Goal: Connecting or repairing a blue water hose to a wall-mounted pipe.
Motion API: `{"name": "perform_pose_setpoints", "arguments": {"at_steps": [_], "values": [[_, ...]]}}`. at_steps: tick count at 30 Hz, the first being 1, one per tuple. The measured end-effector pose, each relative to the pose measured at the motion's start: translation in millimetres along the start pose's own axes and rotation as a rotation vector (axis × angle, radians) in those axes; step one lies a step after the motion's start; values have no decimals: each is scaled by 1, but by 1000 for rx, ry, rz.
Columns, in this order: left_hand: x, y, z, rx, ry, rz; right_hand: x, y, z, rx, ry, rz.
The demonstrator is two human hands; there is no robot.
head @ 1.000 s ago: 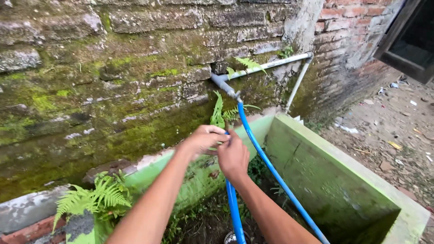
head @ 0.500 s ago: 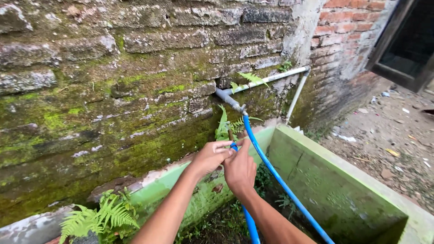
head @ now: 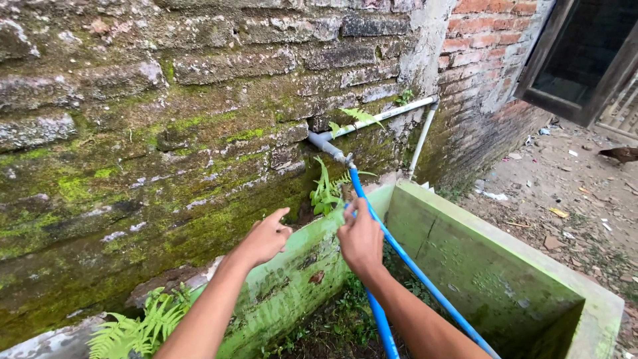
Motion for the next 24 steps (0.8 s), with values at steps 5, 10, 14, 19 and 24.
{"name": "perform_pose_setpoints", "arguments": {"at_steps": [5, 10, 14, 19, 24], "values": [[10, -7, 2, -59, 27, -77, 9, 10, 6, 79, -50, -30], [-2, -2, 6, -62, -23, -24, -23, 37, -5, 328, 41, -143], [9, 17, -20, -28, 1, 2, -44, 30, 2, 433, 350, -239], [6, 36, -50, -104, 240, -195, -66, 11, -14, 279, 314, -202], [-28, 38, -18, -35, 120, -67, -53, 12, -24, 160, 108, 11]]}}
Point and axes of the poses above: each hand's wrist, its own z-axis away from the middle knuckle, its own y-axis out of the palm, x = y × z, the point moved 7 cm from there along -z, towards the middle knuckle, and after that the axes turned 5 degrees about -y, right-handed, at the moved point
